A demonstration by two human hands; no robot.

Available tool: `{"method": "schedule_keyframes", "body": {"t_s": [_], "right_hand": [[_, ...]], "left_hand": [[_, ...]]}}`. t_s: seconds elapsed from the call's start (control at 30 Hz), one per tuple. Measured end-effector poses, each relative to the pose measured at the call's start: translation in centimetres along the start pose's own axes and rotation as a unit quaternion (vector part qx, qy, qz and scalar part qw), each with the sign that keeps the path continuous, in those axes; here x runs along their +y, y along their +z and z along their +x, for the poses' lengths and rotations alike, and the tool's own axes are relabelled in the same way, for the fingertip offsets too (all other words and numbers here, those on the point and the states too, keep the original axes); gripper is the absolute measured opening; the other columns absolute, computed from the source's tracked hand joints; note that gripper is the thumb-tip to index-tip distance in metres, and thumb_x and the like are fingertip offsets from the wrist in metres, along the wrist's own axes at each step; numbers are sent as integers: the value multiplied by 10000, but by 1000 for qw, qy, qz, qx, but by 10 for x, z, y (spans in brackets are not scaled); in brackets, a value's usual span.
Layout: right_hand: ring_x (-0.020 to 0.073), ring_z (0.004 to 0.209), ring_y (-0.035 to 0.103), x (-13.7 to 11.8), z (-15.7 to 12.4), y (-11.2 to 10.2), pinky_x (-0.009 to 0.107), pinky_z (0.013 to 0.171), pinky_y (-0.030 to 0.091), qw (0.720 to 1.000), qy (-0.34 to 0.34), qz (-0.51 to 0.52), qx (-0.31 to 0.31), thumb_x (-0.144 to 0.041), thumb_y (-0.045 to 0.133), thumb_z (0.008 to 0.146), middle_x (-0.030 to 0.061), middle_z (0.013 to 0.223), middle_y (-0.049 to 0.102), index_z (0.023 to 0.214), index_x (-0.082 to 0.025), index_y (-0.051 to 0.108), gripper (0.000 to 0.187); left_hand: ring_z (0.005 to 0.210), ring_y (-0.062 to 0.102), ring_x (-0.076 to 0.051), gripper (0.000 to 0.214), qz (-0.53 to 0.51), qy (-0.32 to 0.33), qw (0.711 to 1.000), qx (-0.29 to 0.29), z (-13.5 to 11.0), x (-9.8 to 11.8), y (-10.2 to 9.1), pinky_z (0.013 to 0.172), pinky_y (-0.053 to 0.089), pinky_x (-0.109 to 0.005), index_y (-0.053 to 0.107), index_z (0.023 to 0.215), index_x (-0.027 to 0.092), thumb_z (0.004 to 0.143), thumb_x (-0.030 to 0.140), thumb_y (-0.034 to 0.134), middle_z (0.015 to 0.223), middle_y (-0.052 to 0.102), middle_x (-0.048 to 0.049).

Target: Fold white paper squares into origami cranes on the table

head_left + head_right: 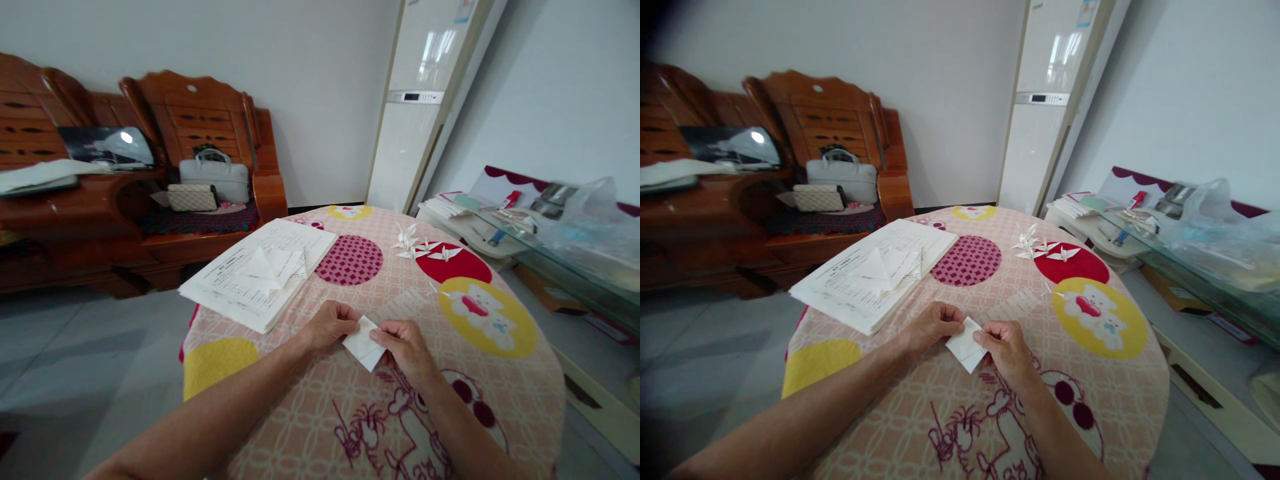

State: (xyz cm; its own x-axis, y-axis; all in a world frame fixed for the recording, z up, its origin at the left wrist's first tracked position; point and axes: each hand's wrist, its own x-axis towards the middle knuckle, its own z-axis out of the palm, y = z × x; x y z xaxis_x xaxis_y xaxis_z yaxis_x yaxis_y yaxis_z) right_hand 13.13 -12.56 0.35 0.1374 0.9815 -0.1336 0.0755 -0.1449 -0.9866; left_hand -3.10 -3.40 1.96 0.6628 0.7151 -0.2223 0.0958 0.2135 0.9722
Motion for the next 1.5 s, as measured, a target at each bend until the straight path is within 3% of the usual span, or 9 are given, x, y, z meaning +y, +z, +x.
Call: {"method": "schedule_keyframes", "body": {"t_s": [0.23, 0.4, 0.73, 1.17, 1.5], "right_hand": [[79, 368, 441, 2, 6, 2, 184, 344, 310, 1000, -12, -16, -8, -409, 637, 748, -32, 456, 533, 580, -155, 584, 309], [82, 385, 469, 0, 6, 4, 180, 347, 325, 999, -17, -35, 9, -362, 623, 759, -21, 491, 564, 613, -145, 620, 262], [83, 382, 474, 0, 9, 7, 186, 361, 332, 999, -34, -27, 15, -359, 640, 743, -33, 478, 545, 577, -151, 603, 269], [79, 383, 468, 1, 10, 6, 177, 358, 332, 998, -51, -22, 8, -308, 637, 742, -37, 476, 546, 588, -148, 624, 222], [96, 399, 492, 5, 12, 6, 192, 367, 372, 998, -49, -26, 9, -423, 669, 739, -25, 501, 567, 599, -149, 622, 311]], "left_hand": [[468, 419, -80, 182, 3, -27, 999, 17, 1, 0, -1, 465, 252, -213, 613, 622, 115, 566, 275, 678, 515, 528, 17], [445, 388, -63, 187, 14, -20, 1000, 8, 3, -1, -3, 461, 240, -204, 572, 605, 121, 564, 254, 697, 487, 498, 38], [509, 489, -96, 230, 38, -22, 999, -12, 5, -3, -8, 490, 304, -205, 621, 709, 99, 604, 289, 697, 583, 592, -2], [508, 502, -104, 227, 18, -19, 999, -18, 9, -9, -11, 497, 316, -212, 596, 681, 112, 591, 287, 710, 571, 583, 1], [542, 534, -122, 257, 26, -23, 999, -27, 7, -5, -10, 524, 343, -222, 617, 720, 101, 602, 312, 704, 607, 617, -19]]}}
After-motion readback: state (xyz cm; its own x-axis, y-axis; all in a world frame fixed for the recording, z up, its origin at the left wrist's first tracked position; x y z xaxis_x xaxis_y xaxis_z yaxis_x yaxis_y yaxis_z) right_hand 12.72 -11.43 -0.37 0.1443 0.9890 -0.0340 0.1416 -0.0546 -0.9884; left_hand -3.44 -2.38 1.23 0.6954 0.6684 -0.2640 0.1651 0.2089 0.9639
